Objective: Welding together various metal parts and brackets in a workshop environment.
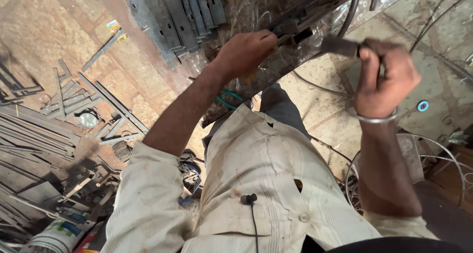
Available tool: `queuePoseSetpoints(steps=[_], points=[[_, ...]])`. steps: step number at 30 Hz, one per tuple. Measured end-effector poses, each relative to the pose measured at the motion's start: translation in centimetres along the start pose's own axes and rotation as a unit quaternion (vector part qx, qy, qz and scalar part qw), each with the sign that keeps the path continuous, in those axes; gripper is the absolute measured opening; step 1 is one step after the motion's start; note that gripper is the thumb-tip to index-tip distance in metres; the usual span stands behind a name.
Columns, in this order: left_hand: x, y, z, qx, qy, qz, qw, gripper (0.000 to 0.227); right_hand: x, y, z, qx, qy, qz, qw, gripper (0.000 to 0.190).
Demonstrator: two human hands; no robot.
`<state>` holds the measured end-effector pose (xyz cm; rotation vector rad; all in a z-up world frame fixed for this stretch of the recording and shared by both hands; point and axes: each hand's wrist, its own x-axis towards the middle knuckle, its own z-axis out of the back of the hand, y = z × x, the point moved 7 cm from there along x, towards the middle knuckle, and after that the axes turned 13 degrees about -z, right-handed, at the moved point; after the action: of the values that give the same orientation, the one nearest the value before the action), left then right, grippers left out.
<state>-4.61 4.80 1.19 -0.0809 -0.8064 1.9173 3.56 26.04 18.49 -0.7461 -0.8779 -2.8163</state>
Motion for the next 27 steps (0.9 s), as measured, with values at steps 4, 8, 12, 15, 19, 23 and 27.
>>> queuePoseSetpoints(steps=[4, 8, 12, 15, 19, 23, 27], points=[[-0.7, 1.0, 0.2, -0.077, -0.032, 0.041, 0.996, 0.027, -5.8, -2.6, 0.2, 0.0, 0.021, -0.094, 0.995, 0.016], [-1.1, 2.2, -0.3, -0.175, -0.034, 0.082, 0.981, 0.047, -9.2, -3.6, -0.1, -0.035, 0.084, -0.173, 0.981, 0.008], [-1.6, 3.1, -1.7, -0.178, -0.049, 0.077, 0.98, 0.049, -7.6, -2.1, -0.8, -0.003, 0.101, -0.203, 0.974, 0.005], [-2.2, 4.4, -3.5, -0.183, -0.085, 0.095, 0.975, 0.047, -5.0, -1.4, -2.6, 0.016, 0.124, -0.271, 0.954, 0.007], [-2.8, 5.1, -5.0, -0.247, -0.124, 0.142, 0.951, 0.046, -1.6, 2.7, -6.3, 0.022, 0.149, -0.097, 0.984, 0.01], [-2.9, 5.5, -6.2, -0.223, -0.165, 0.11, 0.954, 0.04, -0.7, 4.6, -9.2, 0.019, 0.174, -0.047, 0.983, 0.013], [-3.1, 4.9, -4.9, -0.238, -0.182, 0.098, 0.949, 0.04, -0.8, 5.5, -10.1, -0.006, 0.177, -0.038, 0.983, 0.015]])
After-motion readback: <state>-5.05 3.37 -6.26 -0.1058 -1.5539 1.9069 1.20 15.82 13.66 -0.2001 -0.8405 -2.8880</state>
